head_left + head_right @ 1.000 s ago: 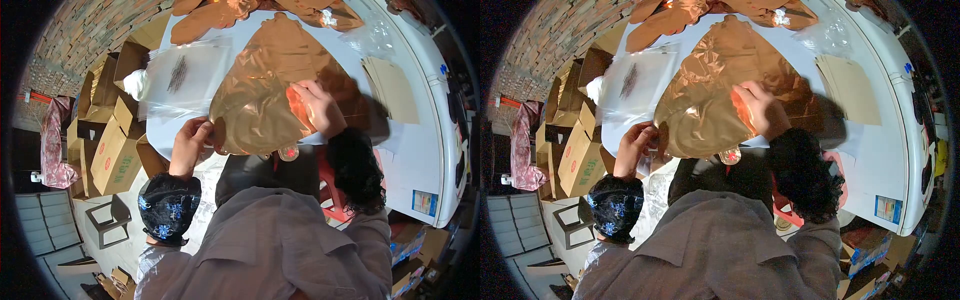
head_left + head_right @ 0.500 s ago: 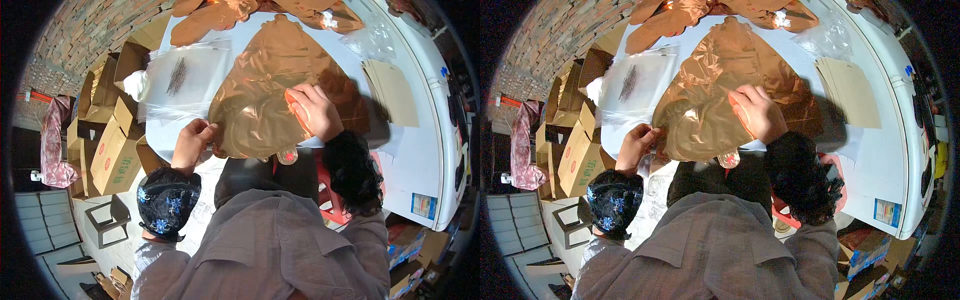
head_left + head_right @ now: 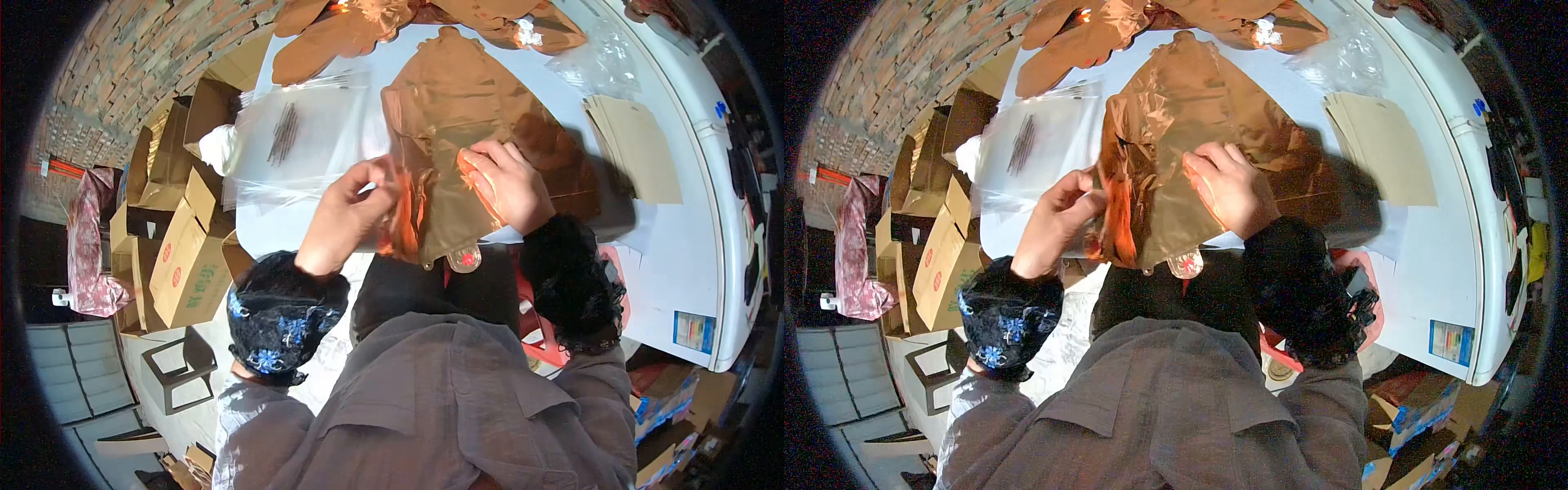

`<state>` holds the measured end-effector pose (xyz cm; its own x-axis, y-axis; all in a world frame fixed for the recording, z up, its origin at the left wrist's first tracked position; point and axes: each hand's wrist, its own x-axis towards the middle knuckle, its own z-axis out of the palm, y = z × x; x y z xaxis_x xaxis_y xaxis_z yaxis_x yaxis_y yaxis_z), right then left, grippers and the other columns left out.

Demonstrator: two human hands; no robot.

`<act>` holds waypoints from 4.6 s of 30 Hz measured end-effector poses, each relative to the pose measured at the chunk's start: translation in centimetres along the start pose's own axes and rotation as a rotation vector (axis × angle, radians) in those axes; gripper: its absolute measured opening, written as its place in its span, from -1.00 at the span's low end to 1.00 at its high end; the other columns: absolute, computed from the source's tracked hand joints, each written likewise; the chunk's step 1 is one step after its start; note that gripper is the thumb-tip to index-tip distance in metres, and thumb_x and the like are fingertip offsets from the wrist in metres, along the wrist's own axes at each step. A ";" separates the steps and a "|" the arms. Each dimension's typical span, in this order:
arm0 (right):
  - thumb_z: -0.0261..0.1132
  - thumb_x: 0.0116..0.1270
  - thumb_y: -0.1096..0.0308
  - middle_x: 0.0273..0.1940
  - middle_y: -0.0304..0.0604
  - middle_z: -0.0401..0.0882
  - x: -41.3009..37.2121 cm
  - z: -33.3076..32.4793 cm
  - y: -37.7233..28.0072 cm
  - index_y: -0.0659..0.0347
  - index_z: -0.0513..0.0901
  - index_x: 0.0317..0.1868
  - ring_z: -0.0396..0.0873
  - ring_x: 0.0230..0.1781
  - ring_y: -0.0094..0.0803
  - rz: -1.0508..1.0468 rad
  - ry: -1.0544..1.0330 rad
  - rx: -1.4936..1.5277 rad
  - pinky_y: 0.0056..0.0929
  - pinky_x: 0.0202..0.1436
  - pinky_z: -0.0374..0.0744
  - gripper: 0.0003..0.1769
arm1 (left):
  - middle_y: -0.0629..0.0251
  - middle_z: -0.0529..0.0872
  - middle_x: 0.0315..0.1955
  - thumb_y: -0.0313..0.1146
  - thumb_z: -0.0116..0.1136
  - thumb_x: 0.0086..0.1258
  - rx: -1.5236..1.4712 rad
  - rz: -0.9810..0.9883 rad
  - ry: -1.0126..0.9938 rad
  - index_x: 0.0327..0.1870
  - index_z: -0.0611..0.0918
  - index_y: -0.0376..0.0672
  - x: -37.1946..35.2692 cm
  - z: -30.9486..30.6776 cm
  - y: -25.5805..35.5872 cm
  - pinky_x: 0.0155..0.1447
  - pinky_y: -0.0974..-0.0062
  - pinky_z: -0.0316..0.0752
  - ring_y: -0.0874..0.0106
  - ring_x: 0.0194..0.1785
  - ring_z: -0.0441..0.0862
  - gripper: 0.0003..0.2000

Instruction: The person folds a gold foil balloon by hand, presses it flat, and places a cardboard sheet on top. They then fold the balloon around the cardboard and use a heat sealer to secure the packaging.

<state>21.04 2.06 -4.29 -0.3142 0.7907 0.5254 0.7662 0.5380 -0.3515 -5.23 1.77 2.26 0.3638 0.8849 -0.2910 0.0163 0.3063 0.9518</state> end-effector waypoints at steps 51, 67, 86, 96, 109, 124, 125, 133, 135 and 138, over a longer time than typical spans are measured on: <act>0.20 0.19 0.32 -0.03 -0.07 0.52 -0.7 -0.2 0.6 0.33 0.60 -0.04 0.49 -0.01 -0.07 0.022 0.001 0.067 -0.24 0.01 0.55 -0.65 | -0.15 0.43 0.22 -0.51 0.13 0.28 1.096 0.937 0.154 -0.02 0.47 -0.32 8.6 6.2 -7.5 0.44 0.01 0.18 -0.13 0.35 0.32 -0.74; 0.15 0.30 0.42 0.02 0.10 0.56 -0.2 -0.8 1.1 0.35 0.56 0.08 0.55 0.00 0.01 0.105 0.067 0.186 -0.24 0.05 0.54 -0.64 | -0.14 0.33 0.38 -0.41 0.04 0.41 1.141 0.899 0.193 0.12 0.43 -0.29 8.3 6.7 -8.6 0.50 0.02 0.13 -0.08 0.47 0.23 -0.69; 0.40 0.19 0.14 0.32 0.15 0.39 -5.1 -0.9 -2.7 0.43 0.39 0.29 0.34 0.37 0.03 0.013 -0.197 -0.082 -0.09 0.48 0.24 -0.24 | -0.06 0.41 0.31 -0.31 0.09 0.37 1.307 0.902 0.201 0.21 0.47 -0.28 8.6 6.7 -7.5 0.46 0.08 0.20 0.01 0.41 0.31 -0.58; 0.43 0.13 0.10 0.33 0.15 0.39 -5.3 -0.9 -2.5 0.43 0.41 0.28 0.34 0.37 0.03 0.009 -0.199 -0.078 -0.10 0.48 0.24 -0.20 | -0.11 0.24 0.43 0.02 -0.24 0.59 1.474 0.772 0.240 0.46 0.24 -0.24 18.2 3.1 -5.6 0.49 0.04 0.12 -0.04 0.50 0.15 -0.41; 0.44 0.13 0.17 0.30 0.15 0.43 -4.8 -1.4 -2.8 0.40 0.46 0.27 0.40 0.33 0.06 0.032 -0.174 -0.048 -0.11 0.43 0.33 -0.26 | -0.07 0.28 0.42 -0.04 -0.19 0.58 1.487 0.874 0.378 0.44 0.27 -0.28 19.2 2.9 -4.8 0.49 0.07 0.11 -0.03 0.47 0.20 -0.43; 0.41 0.20 0.19 0.31 0.08 0.43 -5.4 -1.7 -2.6 0.32 0.45 0.25 0.37 0.36 -0.01 0.034 -0.178 -0.064 -0.12 0.45 0.30 -0.34 | -0.07 0.17 0.47 0.01 -0.16 0.56 1.437 0.853 -0.153 0.48 0.25 -0.17 8.2 4.8 -5.9 0.55 0.11 0.02 0.01 0.54 0.08 -0.40; 0.41 0.20 0.20 0.30 0.07 0.44 -5.3 -2.0 -2.5 0.32 0.44 0.25 0.38 0.35 -0.01 0.009 -0.174 -0.064 -0.11 0.44 0.31 -0.34 | -0.07 0.19 0.46 0.02 -0.14 0.55 1.436 0.869 -0.146 0.46 0.28 -0.17 8.3 4.7 -6.0 0.54 0.10 0.04 -0.01 0.53 0.09 -0.41; 0.34 0.28 0.09 0.09 0.17 0.47 -10.7 -6.1 2.8 0.34 0.37 0.28 0.48 0.13 0.11 0.667 0.160 -0.567 -0.01 0.18 0.47 -0.31 | -0.10 0.23 0.44 0.00 -0.14 0.55 1.451 0.909 -0.118 0.44 0.32 -0.16 8.5 4.7 -6.3 0.52 0.07 0.09 -0.04 0.51 0.13 -0.44; 0.32 0.29 0.06 0.03 0.19 0.47 -11.1 -6.2 3.6 0.35 0.35 0.29 0.51 0.07 0.15 0.637 0.127 -0.713 0.01 0.14 0.49 -0.29 | -0.10 0.23 0.43 0.01 -0.14 0.55 1.456 0.920 -0.111 0.44 0.32 -0.16 8.5 4.6 -6.4 0.52 0.07 0.09 -0.04 0.51 0.14 -0.43; 0.36 0.26 0.04 0.01 0.20 0.47 -10.4 -5.8 4.0 0.33 0.41 0.23 0.53 -0.04 0.20 0.702 0.133 -0.686 0.05 0.09 0.51 -0.32 | -0.10 0.24 0.43 0.01 -0.13 0.54 1.446 0.927 -0.103 0.43 0.33 -0.15 8.4 4.7 -6.4 0.52 0.07 0.09 -0.04 0.51 0.15 -0.43</act>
<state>30.63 -5.69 -6.68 0.3691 0.8034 0.4673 0.9262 -0.3594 -0.1137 2.12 5.62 -5.83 0.7884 0.5283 0.3152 0.5222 -0.8456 0.1111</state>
